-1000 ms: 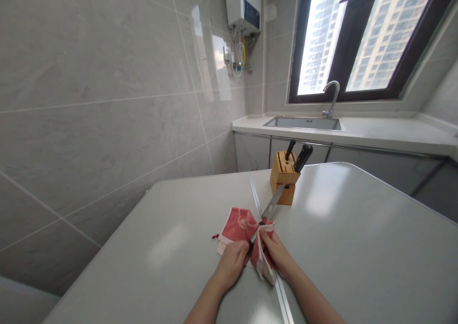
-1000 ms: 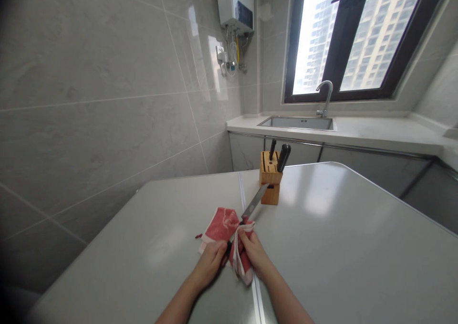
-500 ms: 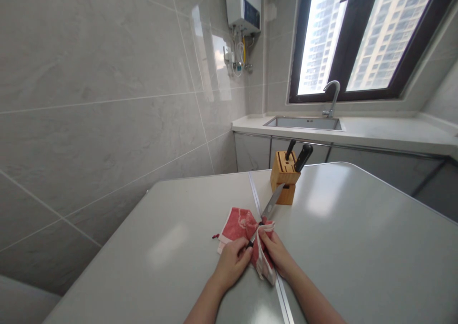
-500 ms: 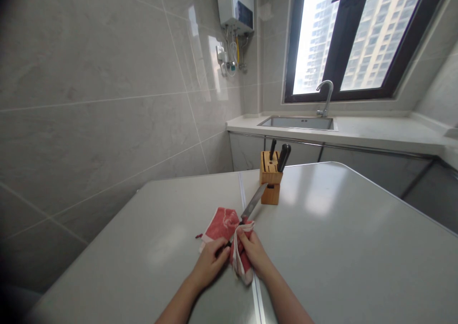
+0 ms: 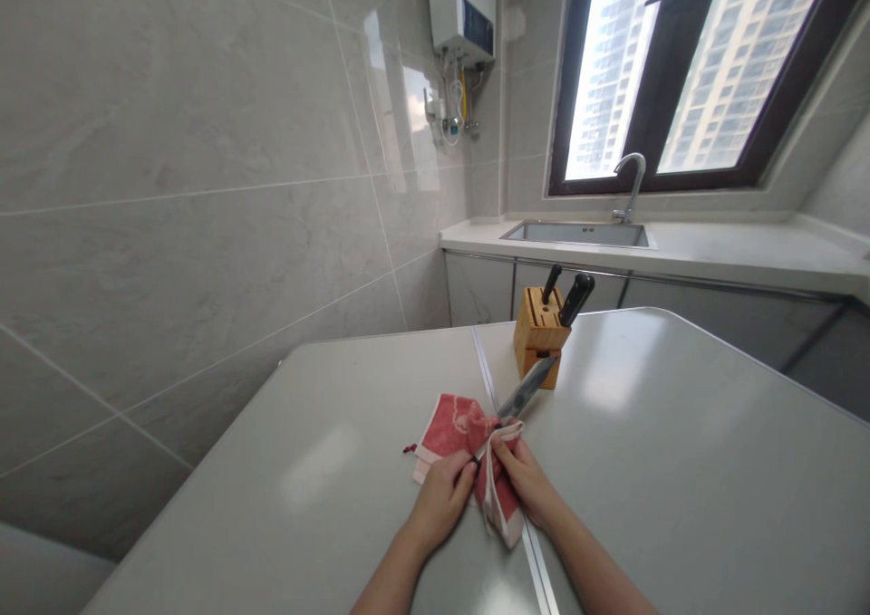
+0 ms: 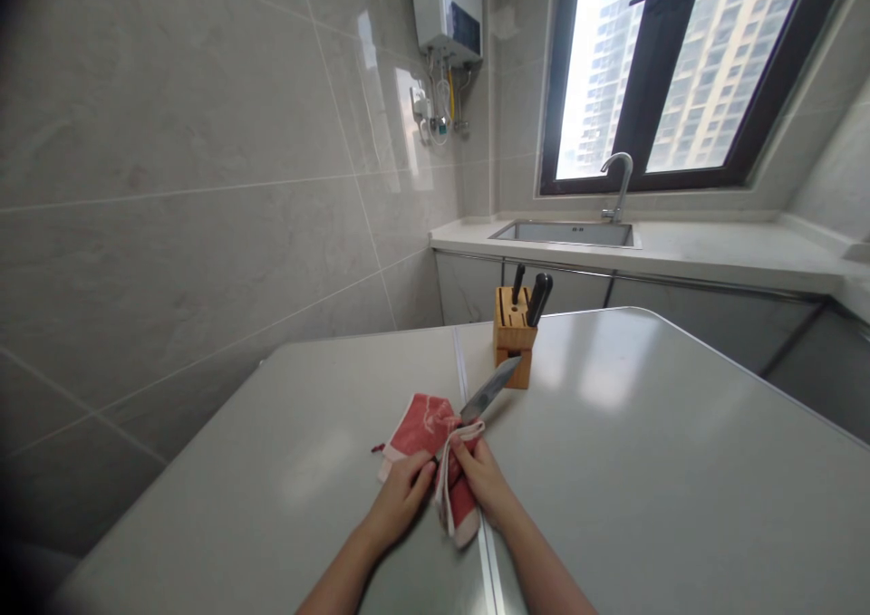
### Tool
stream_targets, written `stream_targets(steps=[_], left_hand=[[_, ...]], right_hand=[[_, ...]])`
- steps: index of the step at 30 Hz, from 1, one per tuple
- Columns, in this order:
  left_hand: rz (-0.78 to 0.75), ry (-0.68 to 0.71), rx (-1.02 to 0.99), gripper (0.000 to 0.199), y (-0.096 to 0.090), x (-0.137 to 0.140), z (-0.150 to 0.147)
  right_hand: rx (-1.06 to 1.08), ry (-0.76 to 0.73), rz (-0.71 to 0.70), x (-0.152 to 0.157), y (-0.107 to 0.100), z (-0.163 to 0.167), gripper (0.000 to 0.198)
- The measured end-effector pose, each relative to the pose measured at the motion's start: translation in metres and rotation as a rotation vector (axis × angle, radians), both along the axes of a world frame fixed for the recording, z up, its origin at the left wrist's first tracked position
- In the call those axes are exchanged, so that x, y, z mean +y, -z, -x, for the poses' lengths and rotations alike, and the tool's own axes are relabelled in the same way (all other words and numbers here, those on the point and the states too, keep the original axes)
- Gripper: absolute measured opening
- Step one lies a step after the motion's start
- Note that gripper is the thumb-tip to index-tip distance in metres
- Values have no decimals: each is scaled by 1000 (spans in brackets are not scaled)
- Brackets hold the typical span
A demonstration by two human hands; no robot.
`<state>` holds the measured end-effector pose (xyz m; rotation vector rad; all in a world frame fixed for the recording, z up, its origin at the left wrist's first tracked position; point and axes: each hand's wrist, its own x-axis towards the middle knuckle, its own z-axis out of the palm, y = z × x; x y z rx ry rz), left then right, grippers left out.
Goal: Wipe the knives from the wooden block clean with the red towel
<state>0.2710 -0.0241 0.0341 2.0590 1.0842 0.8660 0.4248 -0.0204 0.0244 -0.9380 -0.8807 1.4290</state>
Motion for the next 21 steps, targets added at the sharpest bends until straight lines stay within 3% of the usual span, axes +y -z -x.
stream_targets(steps=[8,15,21], left_hand=[[9,-1,18,34,1,0,1],[78,-41,-105,38,7,2,0],[89,-69,-165,40,7,3,-1]], right_hand=[[-38,10,-11,0,0,-2,42],[-107,-122,-87,-3,-2,-1,50],[-141,-73,-59,-3,-4,-2,39]])
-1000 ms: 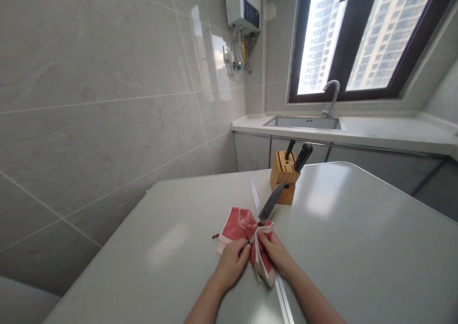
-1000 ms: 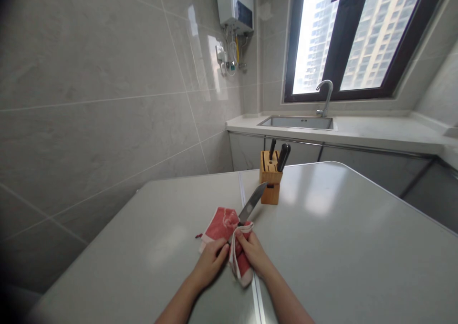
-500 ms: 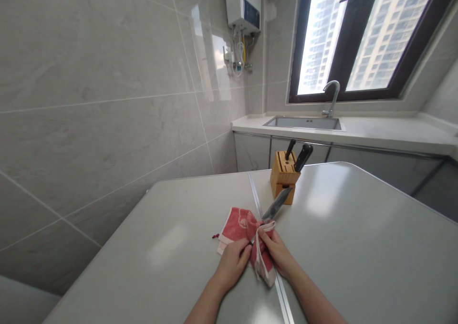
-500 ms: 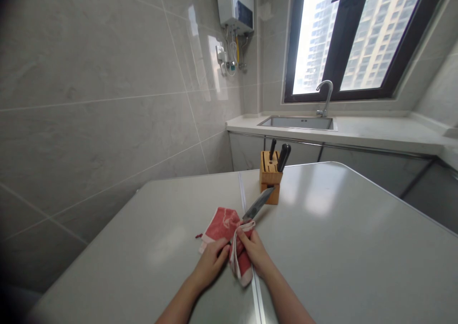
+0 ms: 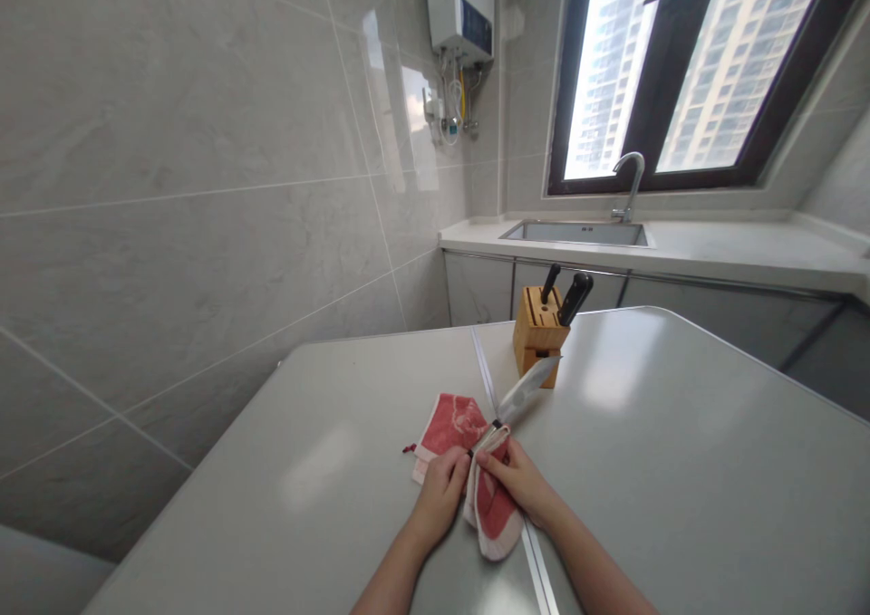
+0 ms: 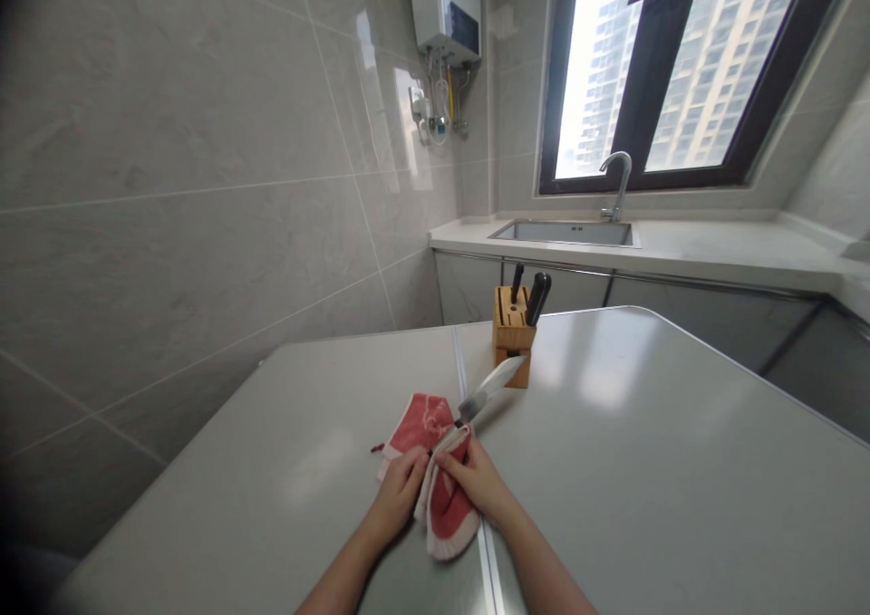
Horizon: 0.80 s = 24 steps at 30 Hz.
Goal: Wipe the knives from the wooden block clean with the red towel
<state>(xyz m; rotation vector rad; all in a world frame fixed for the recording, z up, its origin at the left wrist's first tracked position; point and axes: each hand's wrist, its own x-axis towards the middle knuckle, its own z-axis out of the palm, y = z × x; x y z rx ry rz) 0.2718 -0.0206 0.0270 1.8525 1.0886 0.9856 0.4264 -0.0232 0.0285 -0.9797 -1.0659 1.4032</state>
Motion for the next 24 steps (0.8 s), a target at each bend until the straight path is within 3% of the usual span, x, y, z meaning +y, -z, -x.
stream_targets(steps=[12,24], left_hand=[[39,-42,-85,42,-4,0,2],[-83,-3,103,38,-3,-1,4]], right_hand=[[62,82,17,5,4,-1,28],[165,97,90,3,-1,0,36]])
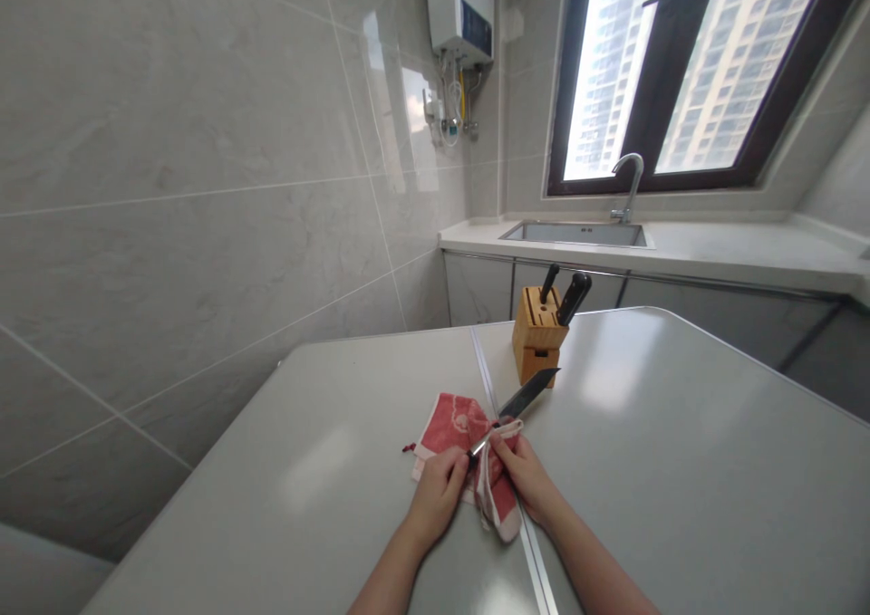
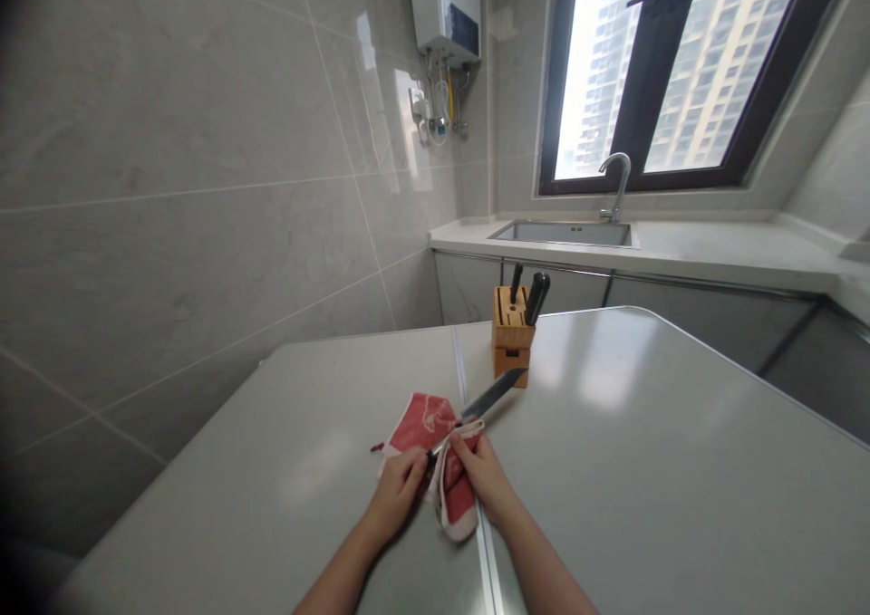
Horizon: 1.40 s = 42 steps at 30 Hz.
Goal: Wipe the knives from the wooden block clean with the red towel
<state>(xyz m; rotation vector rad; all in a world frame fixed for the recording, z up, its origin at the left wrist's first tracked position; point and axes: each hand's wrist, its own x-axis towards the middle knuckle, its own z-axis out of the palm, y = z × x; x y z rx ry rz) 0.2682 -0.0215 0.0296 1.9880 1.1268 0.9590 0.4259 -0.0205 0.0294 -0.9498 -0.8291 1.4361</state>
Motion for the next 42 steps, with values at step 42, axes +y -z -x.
stream_targets(steps=[42], left_hand=[[-558,-481,547,39,-217,-10,-28]], right_hand=[[-89,-37,-114,4,5,-10,38]])
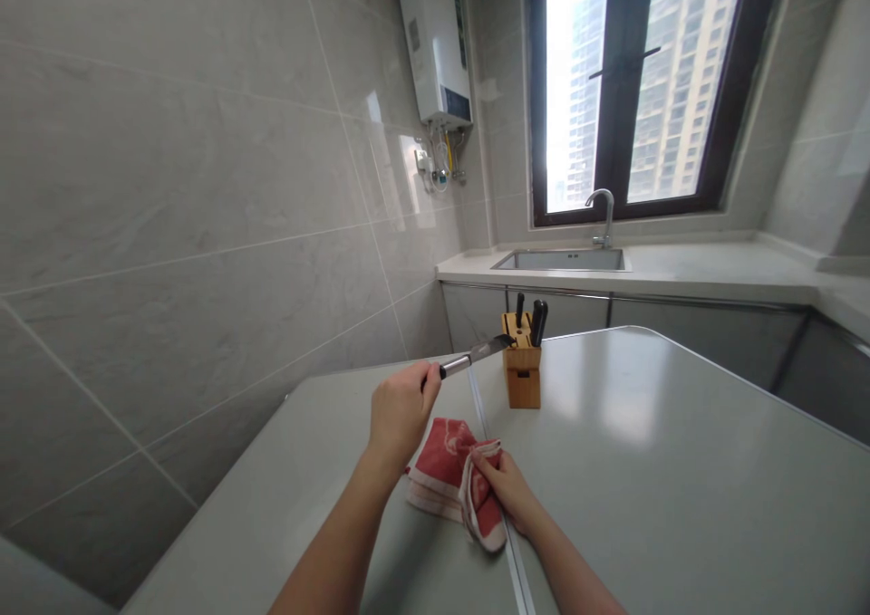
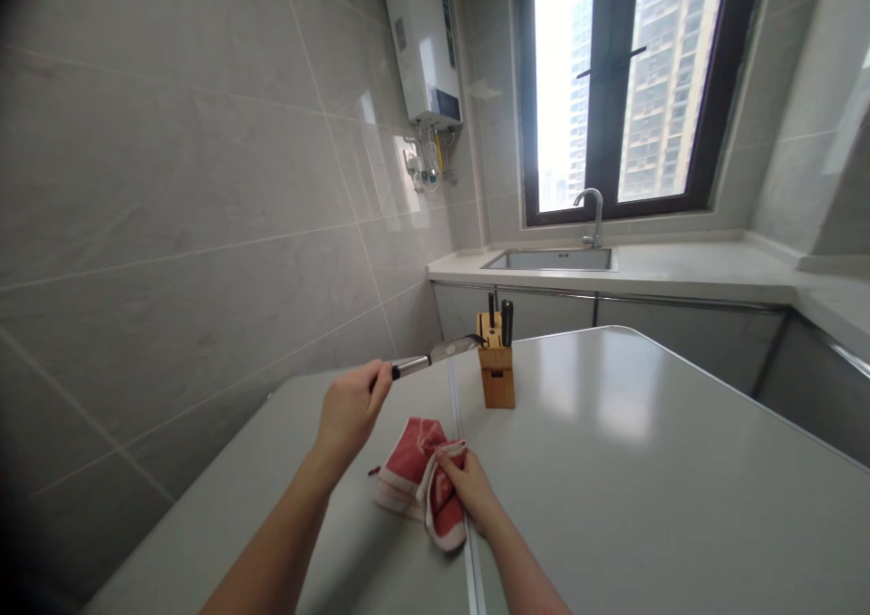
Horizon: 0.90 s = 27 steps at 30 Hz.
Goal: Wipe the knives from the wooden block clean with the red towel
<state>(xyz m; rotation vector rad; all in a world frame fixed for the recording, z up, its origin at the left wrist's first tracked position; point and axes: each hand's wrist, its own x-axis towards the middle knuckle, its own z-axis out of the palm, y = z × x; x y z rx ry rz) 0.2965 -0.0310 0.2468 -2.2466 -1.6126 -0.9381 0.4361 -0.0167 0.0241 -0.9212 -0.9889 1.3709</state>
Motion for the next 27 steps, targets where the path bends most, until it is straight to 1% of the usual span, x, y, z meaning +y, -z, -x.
stream_targets(steps=[8,13,16,18,19,21,25,27], left_hand=[[-63,-3,-19,39,-3,3,-3],[-66,10,-63,39,-3,1,0],[-54,32,-127,37,4,-2,8],[-15,71,-216,37,20,-2,15],[16,97,-276,38,32,-2,19],[92,144,-432,41,65,-1,26],[279,171,-809,44,141,4,33],[355,173,-965,47,169,5,33]], right_hand=[[29,10,0,-3,-6,0,40],[24,10,6,-3,-6,0,38],[34,9,-1,-2,-4,-1,40],[68,9,15,-2,-3,-1,42],[97,1,24,-2,-2,-1,42],[180,-29,34,-3,-4,-1,41],[364,-92,41,-4,-9,-4,36],[427,-124,54,-3,-10,-5,35]])
